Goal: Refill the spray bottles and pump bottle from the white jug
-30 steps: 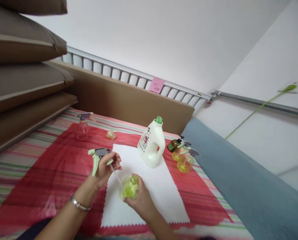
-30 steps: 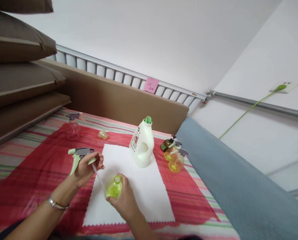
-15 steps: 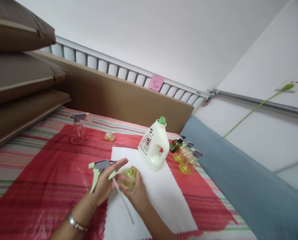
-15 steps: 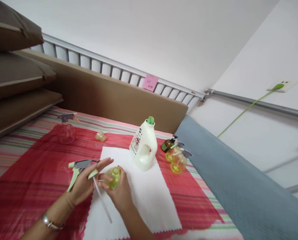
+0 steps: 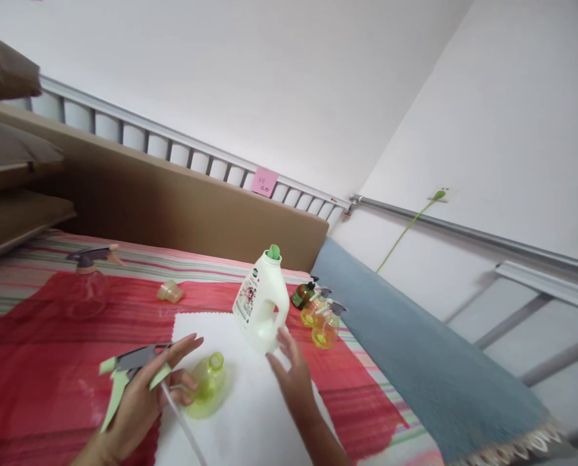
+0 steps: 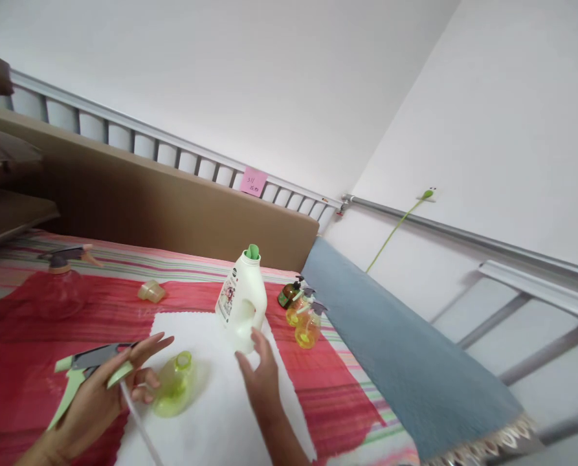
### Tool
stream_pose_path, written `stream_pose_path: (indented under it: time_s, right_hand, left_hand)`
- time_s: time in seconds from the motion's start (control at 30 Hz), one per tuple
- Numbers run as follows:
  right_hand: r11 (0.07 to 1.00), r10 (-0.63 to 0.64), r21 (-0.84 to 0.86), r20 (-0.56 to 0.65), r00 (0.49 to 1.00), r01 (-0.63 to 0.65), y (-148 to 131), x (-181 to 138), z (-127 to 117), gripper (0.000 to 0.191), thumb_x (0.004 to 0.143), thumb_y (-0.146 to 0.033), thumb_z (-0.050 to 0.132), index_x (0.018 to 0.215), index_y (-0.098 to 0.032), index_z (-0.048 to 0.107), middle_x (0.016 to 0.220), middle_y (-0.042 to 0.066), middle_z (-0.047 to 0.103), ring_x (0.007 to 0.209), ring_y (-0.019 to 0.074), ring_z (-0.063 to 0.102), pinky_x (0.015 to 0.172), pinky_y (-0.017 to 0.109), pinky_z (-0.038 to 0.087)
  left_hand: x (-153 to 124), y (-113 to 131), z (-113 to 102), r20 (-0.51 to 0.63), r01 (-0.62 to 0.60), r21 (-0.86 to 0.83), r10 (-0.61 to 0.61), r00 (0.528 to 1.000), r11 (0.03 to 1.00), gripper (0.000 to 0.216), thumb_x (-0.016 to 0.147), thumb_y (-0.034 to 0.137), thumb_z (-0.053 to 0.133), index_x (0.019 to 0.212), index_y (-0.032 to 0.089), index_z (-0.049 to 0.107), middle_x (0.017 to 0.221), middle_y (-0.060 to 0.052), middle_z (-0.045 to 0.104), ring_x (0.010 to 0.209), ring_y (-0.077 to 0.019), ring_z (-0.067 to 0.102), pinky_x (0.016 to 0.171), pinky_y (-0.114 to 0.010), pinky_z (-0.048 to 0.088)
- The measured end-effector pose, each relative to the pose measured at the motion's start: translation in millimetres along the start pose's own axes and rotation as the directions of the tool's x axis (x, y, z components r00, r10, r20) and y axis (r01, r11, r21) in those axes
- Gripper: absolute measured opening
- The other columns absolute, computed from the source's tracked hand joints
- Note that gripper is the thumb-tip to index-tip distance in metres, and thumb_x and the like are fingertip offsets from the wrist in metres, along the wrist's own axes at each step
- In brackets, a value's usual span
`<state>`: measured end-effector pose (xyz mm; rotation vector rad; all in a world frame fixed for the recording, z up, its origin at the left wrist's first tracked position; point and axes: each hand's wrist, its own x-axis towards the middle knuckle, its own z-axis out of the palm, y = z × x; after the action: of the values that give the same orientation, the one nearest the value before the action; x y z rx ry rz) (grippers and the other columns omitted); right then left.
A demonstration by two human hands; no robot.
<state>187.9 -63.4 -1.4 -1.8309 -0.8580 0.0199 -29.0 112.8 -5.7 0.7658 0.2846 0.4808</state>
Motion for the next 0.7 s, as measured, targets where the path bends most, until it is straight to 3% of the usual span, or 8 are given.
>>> stream_pose_path:
  time_s: [0.1,0.17,0.27,0.33,0.4,0.5,0.57,0.7]
  right_hand:
    - [0.992,0.122,0.061,-0.179,0.976,-0.113,9.2,43.3,-9.8,0.064,0.069,-0.042,0.062,0.123,-0.012,0.045,0.129,0.017,0.051,0.115,0.0252,0.051,0.094,0.036,0.043]
    - [0.987,0.153,0.078,-0.184,0.971,-0.141,14.9,66.5,-5.2,0.062,0.066,-0.044,0.063,0.117,-0.012,0.051,0.121,0.016,0.058,0.107,0.0256,0.057,0.086,0.034,0.047]
    - [0.982,0.185,0.072,-0.135,0.973,-0.176,20.2,85.4,7.7,0.045,0.062,-0.047,0.065,0.09,-0.012,0.063,0.088,0.01,0.071,0.081,0.0256,0.065,0.065,0.031,0.05]
    - [0.98,0.198,0.055,-0.132,0.971,-0.192,20.1,90.5,14.4,0.041,0.059,-0.049,0.065,0.078,-0.013,0.064,0.071,0.007,0.07,0.067,0.0237,0.063,0.056,0.029,0.047]
    - [0.981,0.195,0.031,-0.158,0.968,-0.192,15.9,93.9,16.2,0.04,0.06,-0.05,0.064,0.075,-0.014,0.062,0.064,0.005,0.067,0.06,0.021,0.06,0.053,0.028,0.044]
    - [0.983,0.173,-0.024,-0.216,0.961,-0.182,0.4,99.5,5.5,0.041,0.063,-0.054,0.06,0.074,-0.015,0.06,0.057,0.002,0.062,0.053,0.0181,0.055,0.05,0.027,0.041]
    - [0.983,0.144,-0.074,-0.24,0.96,-0.166,-16.1,102.1,-12.5,0.041,0.064,-0.055,0.06,0.075,-0.015,0.06,0.055,0.001,0.059,0.053,0.0174,0.053,0.05,0.027,0.04]
    - [0.98,0.07,-0.175,-0.165,0.984,-0.099,-57.8,96.3,-67.4,0.039,0.061,-0.052,0.065,0.076,-0.016,0.062,0.056,-0.001,0.059,0.054,0.0163,0.052,0.054,0.026,0.039]
  left_hand:
    - [-3.3,4.6,-5.2,-0.007,-0.057,0.069,0.057,0.998,0.996,0.043,0.081,0.046,0.049,0.112,0.02,0.064,0.099,-0.01,0.067,0.066,-0.0184,0.056,0.059,-0.03,0.046]
    - [-5.7,6.7,-6.1,-0.014,-0.059,0.119,0.061,0.998,0.991,0.044,0.082,0.045,0.048,0.111,0.016,0.065,0.071,-0.008,0.065,0.065,-0.0179,0.054,0.059,-0.027,0.044]
    - [-9.4,7.8,-2.1,0.014,-0.043,0.119,0.042,0.999,0.992,0.048,0.083,0.046,0.046,0.114,0.012,0.063,0.06,-0.007,0.06,0.061,-0.0166,0.052,0.061,-0.026,0.044]
    - [-11.2,7.3,3.1,0.063,-0.013,0.063,0.009,0.998,0.998,0.05,0.085,0.044,0.042,0.12,0.012,0.059,0.064,-0.009,0.063,0.064,-0.0179,0.054,0.063,-0.028,0.045]
    - [-12.2,6.2,8.5,0.101,0.008,-0.014,-0.006,0.995,1.0,0.047,0.087,0.041,0.039,0.123,0.015,0.057,0.088,-0.013,0.067,0.072,-0.0215,0.059,0.064,-0.033,0.048]
    - [-12.6,4.1,13.9,0.129,0.008,-0.112,0.007,0.992,0.994,0.042,0.088,0.038,0.037,0.119,0.02,0.06,0.138,-0.011,0.042,0.087,-0.0283,0.061,0.064,-0.038,0.051]
    - [-12.9,2.9,15.7,0.164,0.017,-0.159,0.01,0.986,0.987,0.043,0.089,0.038,0.034,0.12,0.022,0.058,0.149,-0.007,0.025,0.093,-0.0318,0.06,0.066,-0.041,0.052]
    - [-13.8,2.4,18.2,0.217,0.032,-0.224,0.018,0.976,0.974,0.044,0.09,0.039,0.032,0.125,0.024,0.054,0.15,-0.005,0.021,0.103,-0.0364,0.056,0.07,-0.044,0.052]
